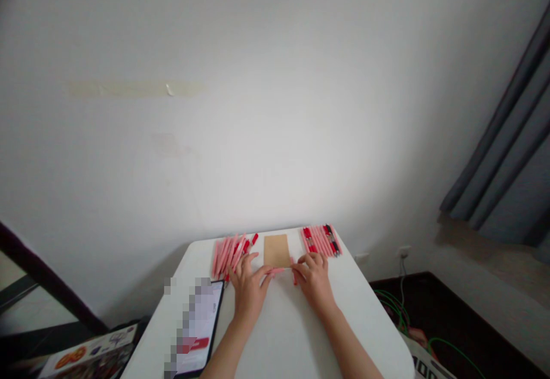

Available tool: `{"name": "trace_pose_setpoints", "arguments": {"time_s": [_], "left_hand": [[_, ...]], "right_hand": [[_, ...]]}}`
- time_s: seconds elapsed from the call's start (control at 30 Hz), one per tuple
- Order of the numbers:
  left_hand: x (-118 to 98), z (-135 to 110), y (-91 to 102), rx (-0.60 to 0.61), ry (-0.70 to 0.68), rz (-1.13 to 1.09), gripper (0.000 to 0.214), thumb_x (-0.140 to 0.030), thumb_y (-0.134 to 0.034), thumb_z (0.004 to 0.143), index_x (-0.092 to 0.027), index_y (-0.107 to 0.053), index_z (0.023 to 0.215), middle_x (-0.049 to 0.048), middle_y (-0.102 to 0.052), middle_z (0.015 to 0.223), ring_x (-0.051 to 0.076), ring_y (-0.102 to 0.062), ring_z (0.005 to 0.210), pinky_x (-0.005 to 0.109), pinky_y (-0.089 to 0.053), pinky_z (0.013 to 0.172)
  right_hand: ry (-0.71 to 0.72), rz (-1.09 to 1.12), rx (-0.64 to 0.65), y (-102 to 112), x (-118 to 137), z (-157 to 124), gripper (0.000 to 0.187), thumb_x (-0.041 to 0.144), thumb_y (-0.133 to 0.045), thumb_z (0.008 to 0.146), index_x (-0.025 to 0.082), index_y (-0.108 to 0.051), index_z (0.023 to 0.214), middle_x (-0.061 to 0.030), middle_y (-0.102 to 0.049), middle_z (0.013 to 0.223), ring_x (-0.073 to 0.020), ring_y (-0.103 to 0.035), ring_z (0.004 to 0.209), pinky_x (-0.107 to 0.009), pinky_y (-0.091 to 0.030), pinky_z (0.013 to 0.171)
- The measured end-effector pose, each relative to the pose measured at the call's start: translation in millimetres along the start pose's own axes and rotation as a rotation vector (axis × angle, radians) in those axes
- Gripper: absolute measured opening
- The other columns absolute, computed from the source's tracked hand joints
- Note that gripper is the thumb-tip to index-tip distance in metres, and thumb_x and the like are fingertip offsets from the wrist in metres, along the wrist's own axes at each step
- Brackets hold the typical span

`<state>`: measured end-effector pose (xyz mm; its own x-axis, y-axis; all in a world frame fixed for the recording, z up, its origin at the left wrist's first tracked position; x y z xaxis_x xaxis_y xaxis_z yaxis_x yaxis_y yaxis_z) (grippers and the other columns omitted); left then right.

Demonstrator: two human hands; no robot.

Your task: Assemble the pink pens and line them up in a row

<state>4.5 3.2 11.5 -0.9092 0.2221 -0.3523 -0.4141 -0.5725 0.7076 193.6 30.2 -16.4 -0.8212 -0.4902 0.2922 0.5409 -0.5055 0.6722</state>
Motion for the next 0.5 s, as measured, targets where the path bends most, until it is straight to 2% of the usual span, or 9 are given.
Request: {"name": "trace_pose_setpoints", "arguments": {"time_s": [0.3, 0.5], "left_hand": [[3.4, 1.7, 0.4, -0.022, 0.031, 0.031, 0.011, -0.036, -0.062, 0.079, -0.037, -0.072, 0.085, 0.0025, -0.055, 0.120, 0.026, -0.045, 0.118, 0.057, -0.024, 0.105], [5.3, 1.7, 0.2, -0.013, 0.064, 0.065, 0.014, -0.033, -0.061, 0.079, -0.034, -0.071, 0.089, 0.0046, -0.054, 0.121, 0.027, -0.043, 0.119, 0.062, -0.020, 0.105]], "right_hand": [[-0.030, -0.008, 0.000, -1.4, -3.4, -0.8, 0.016, 0.022, -0.062, 0.084, 0.033, -0.072, 0.091, -0.0010, -0.065, 0.088, -0.0208, -0.051, 0.096, -0.044, -0.029, 0.096], [-0.074, -0.041, -0.027, -1.9, -5.5, -1.4, 0.012, 0.026, -0.062, 0.084, 0.031, -0.072, 0.088, -0.0017, -0.065, 0.087, -0.0211, -0.050, 0.095, -0.042, -0.029, 0.095]]}}
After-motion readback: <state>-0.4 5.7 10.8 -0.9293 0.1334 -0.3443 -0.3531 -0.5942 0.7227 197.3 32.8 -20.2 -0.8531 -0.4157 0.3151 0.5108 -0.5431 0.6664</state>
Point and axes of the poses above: each hand's wrist, its own z-axis towards the middle knuckle, its own y-axis out of the back of the hand, x = y × z, the point moved 1 cm from there along z, towards the middle knuckle
